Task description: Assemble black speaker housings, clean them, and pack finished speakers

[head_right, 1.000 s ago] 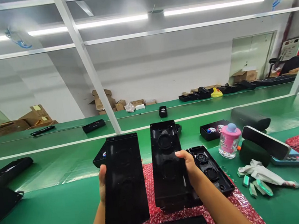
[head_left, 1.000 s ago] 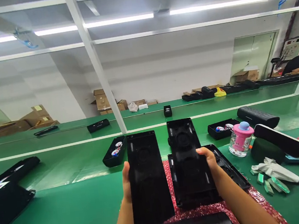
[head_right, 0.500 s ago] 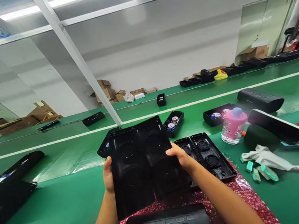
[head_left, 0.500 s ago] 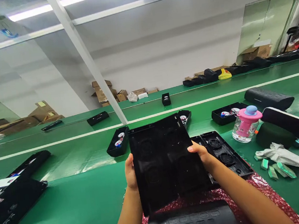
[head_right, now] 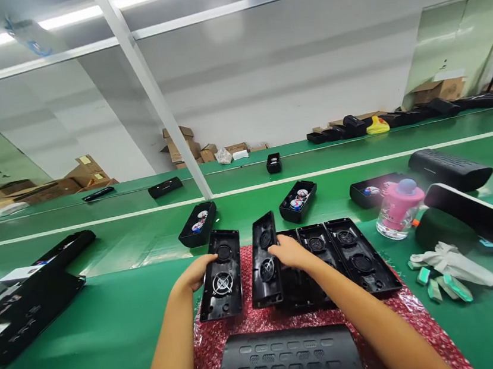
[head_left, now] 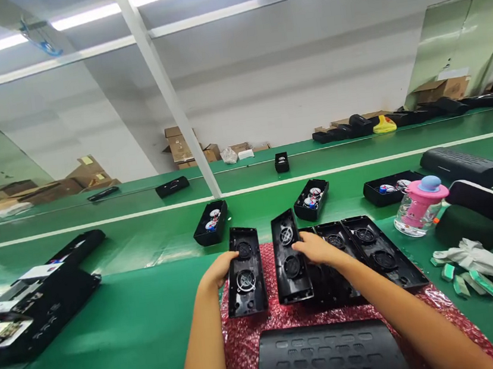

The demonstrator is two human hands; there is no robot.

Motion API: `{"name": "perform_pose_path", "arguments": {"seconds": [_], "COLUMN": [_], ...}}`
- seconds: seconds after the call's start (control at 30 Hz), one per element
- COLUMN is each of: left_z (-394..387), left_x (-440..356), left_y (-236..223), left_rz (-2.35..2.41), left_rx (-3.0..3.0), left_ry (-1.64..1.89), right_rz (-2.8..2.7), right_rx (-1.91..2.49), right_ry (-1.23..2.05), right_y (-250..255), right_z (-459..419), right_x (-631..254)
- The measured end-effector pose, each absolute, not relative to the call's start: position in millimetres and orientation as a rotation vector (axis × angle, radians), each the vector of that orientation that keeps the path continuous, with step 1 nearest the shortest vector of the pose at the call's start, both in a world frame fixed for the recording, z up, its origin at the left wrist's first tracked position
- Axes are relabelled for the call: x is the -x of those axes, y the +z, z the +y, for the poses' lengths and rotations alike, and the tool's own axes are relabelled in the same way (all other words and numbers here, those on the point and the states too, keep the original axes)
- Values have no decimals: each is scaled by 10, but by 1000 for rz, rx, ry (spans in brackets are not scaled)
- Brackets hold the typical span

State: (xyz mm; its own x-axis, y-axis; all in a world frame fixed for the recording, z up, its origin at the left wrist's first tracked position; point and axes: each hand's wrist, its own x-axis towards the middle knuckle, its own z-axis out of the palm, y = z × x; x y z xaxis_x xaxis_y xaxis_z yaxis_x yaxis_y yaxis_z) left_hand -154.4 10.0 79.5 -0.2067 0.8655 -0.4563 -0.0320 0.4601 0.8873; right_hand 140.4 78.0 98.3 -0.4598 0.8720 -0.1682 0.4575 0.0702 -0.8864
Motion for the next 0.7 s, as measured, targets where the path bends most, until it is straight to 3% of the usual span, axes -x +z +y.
{"name": "perform_pose_path", "arguments": {"seconds": [0.17, 0.5, 0.7], "left_z": [94, 252, 267], "left_x": [1587, 1834, 1839], "left_y": [602, 441, 455], "left_rz": [1723, 2124, 2142], "left_rx": [-856, -1129, -1302], "left_ry": [716, 494, 421], "right_rz": [-2229, -2577, -2677], "right_rx": [1492, 1701, 1679], "right_ry": [1260, 547, 385], "right_y": [906, 712, 665], "right_z": [589, 505, 561], "right_x": [-956, -867, -845]}}
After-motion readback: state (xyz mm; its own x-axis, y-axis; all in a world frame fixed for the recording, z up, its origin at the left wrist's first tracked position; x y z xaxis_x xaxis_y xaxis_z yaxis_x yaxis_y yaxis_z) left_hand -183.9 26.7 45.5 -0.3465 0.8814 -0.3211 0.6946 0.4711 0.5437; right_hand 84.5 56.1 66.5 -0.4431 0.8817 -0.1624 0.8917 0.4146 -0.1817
